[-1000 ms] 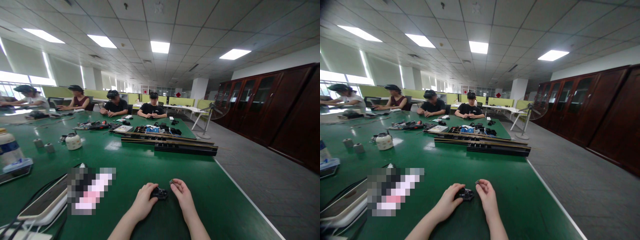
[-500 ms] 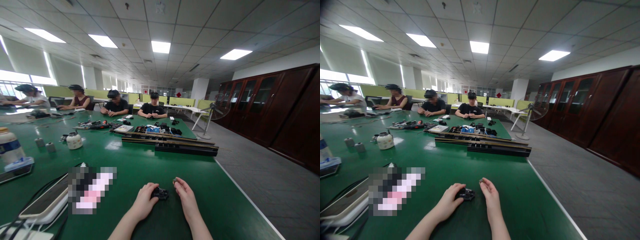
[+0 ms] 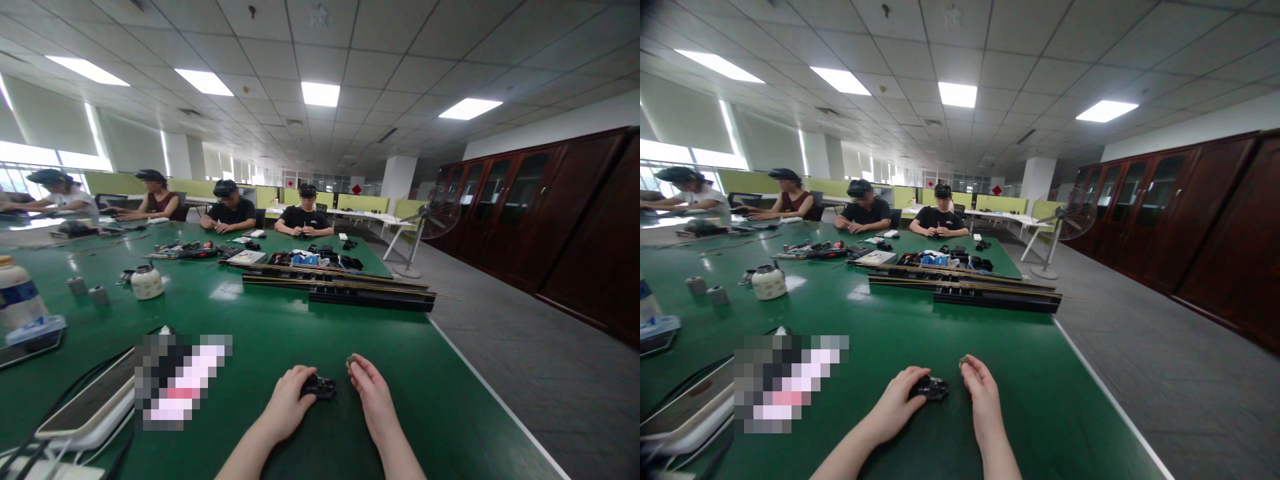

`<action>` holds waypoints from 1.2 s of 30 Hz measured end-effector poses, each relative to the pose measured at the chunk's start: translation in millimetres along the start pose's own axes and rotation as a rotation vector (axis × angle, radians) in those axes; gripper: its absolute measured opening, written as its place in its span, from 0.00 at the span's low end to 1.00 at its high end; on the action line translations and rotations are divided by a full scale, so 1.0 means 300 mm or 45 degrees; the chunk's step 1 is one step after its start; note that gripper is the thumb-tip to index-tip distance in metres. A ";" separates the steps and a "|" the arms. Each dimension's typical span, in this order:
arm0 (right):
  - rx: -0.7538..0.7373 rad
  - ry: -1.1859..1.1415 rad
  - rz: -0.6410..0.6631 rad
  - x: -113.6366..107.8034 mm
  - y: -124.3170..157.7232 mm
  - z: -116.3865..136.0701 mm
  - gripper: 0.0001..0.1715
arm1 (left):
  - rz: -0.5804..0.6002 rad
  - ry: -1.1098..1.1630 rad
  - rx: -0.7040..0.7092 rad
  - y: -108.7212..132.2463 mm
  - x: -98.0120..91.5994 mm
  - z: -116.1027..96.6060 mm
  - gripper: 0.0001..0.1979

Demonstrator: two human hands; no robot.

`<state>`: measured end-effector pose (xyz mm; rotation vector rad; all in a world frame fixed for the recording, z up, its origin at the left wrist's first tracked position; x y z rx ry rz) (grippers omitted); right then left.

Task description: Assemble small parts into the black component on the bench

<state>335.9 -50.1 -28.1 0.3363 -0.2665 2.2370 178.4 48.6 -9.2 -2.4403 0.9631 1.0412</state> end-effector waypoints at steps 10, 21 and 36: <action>-0.012 0.032 0.013 0.004 0.002 0.010 0.27 | 0.025 -0.009 -0.028 0.006 -0.004 -0.003 0.24; -0.001 0.005 0.002 0.000 -0.003 0.002 0.27 | 0.025 -0.003 -0.037 0.005 -0.004 -0.003 0.24; -0.046 0.061 0.009 0.009 0.010 0.025 0.26 | 0.010 -0.001 -0.014 0.003 0.001 0.003 0.24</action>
Point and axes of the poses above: each hand's wrist, its own y-axis away from the middle knuckle, its own x-axis out of the palm, z = x × y, the point moved 6 cm from there along -y, towards the middle knuckle, and after that the axes turned 11 degrees about -x, right-handed, at the moved point
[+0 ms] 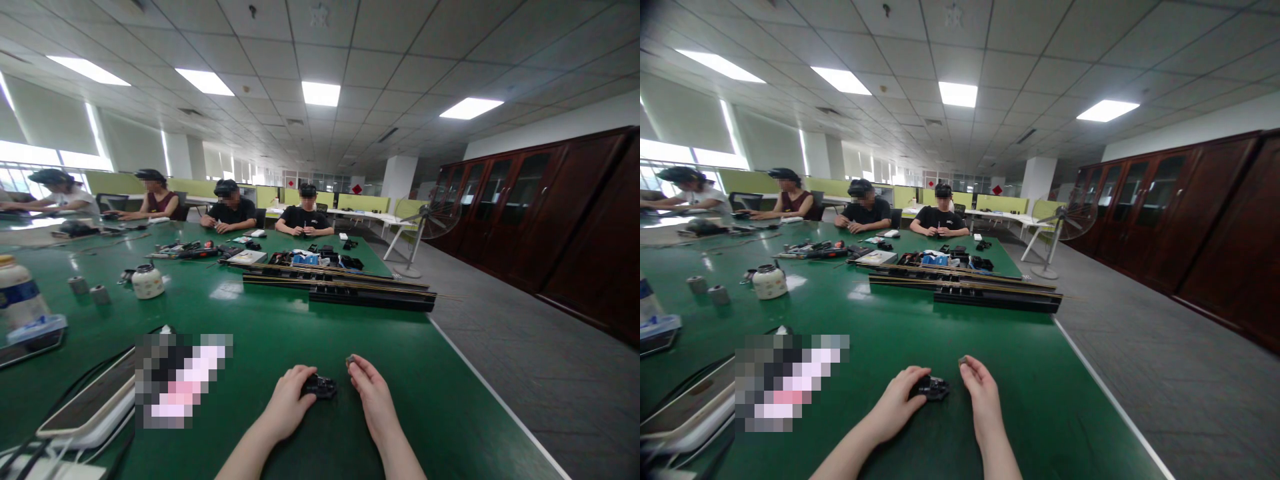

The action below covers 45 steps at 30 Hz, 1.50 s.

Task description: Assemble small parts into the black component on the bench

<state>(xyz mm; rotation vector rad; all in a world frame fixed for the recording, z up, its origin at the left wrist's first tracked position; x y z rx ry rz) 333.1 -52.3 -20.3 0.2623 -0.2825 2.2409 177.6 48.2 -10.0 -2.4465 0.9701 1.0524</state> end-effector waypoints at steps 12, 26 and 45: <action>-0.121 0.152 0.191 0.058 0.019 0.036 0.25 | 0.010 -0.025 -0.019 0.005 -0.007 -0.009 0.24; -0.434 0.851 0.590 0.134 0.076 0.061 0.12 | -0.016 -0.004 0.014 -0.003 0.000 0.006 0.23; -0.343 0.834 0.588 0.114 0.066 0.018 0.25 | -0.021 -0.019 -0.019 0.001 -0.005 0.004 0.22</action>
Point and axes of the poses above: each hand's wrist, its own y-axis away from the middle knuckle, its own x-axis out of the palm, z = x × y, the point moved 6 cm from there along -y, towards the middle knuckle, and after that the axes turned 11 degrees about -x, right-handed, at the moved point
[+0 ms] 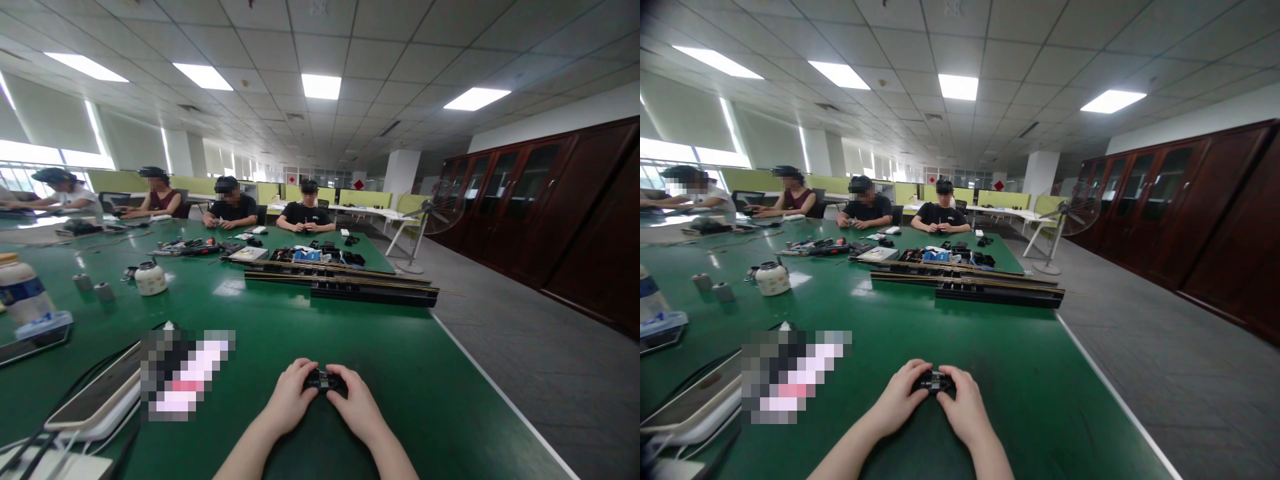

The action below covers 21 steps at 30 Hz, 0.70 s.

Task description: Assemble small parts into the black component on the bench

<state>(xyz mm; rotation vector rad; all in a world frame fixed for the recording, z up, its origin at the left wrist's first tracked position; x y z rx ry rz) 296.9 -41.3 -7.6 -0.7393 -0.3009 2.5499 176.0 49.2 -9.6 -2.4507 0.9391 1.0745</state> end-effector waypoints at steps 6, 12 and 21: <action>-0.005 -0.006 -0.027 -0.007 0.000 0.010 0.22 | 0.025 -0.022 -0.006 0.001 -0.001 -0.006 0.24; 0.003 -0.031 -0.054 -0.011 0.002 0.007 0.22 | 0.011 -0.018 0.002 0.000 0.001 -0.001 0.23; 0.002 0.015 -0.041 -0.005 0.000 -0.001 0.21 | 0.005 -0.022 -0.001 -0.002 0.003 0.000 0.23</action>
Point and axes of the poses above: each hand's wrist, its own y-axis away from the middle knuckle, its own x-axis out of the palm, z = x × y, the point moved 6 cm from there along -y, towards the middle knuckle, and after that the axes turned 11 degrees about -x, right-handed, at the moved point
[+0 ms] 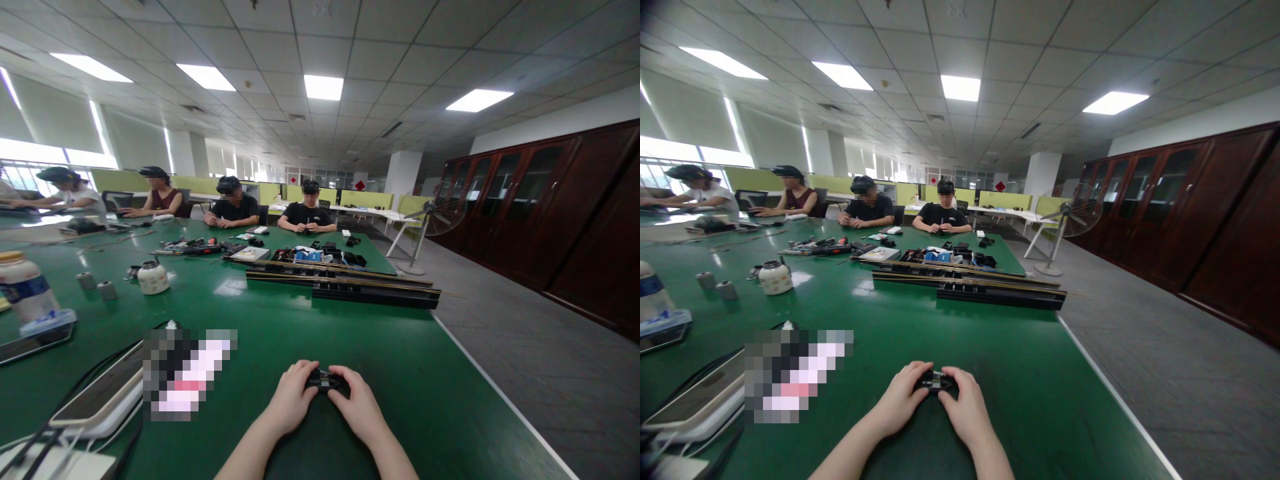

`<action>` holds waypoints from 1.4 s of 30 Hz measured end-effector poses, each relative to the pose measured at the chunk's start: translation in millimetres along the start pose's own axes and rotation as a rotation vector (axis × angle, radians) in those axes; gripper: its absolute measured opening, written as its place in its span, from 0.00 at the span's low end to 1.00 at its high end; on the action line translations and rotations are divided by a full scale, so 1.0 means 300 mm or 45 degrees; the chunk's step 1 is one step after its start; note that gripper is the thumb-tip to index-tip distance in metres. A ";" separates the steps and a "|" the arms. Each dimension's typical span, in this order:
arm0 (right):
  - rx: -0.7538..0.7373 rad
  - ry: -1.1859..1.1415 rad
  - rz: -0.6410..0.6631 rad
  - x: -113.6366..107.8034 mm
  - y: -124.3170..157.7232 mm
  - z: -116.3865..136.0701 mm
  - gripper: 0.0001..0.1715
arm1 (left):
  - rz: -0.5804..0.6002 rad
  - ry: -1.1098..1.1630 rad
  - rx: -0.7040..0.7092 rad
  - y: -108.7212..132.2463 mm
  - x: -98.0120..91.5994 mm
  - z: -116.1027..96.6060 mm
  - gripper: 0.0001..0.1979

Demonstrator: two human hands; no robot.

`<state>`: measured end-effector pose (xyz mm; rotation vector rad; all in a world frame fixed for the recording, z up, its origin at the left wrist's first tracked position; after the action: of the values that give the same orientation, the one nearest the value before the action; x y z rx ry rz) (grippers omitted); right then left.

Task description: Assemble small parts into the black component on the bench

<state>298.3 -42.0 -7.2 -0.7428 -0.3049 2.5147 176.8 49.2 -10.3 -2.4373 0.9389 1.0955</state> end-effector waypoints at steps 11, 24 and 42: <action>0.014 0.065 0.040 0.003 0.000 0.004 0.20 | 0.013 0.003 -0.009 0.001 0.001 0.001 0.23; 0.006 0.103 0.077 0.006 -0.001 0.007 0.19 | -0.005 0.070 0.045 -0.001 -0.003 0.000 0.20; 0.015 0.128 0.105 0.002 0.000 0.023 0.18 | 0.018 0.071 0.021 -0.003 -0.001 0.002 0.22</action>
<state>293.9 -42.1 -1.8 -0.8908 -0.2284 2.5428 176.9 50.2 -10.5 -2.4633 0.9794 1.0253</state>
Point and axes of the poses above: each hand's wrist, its own y-axis away from the middle knuckle, its own x-axis out of the palm, z = x × y, the point moved 6 cm from there along -y, towards the middle knuckle, and after that the axes turned 11 degrees about -x, right-handed, at the moved point
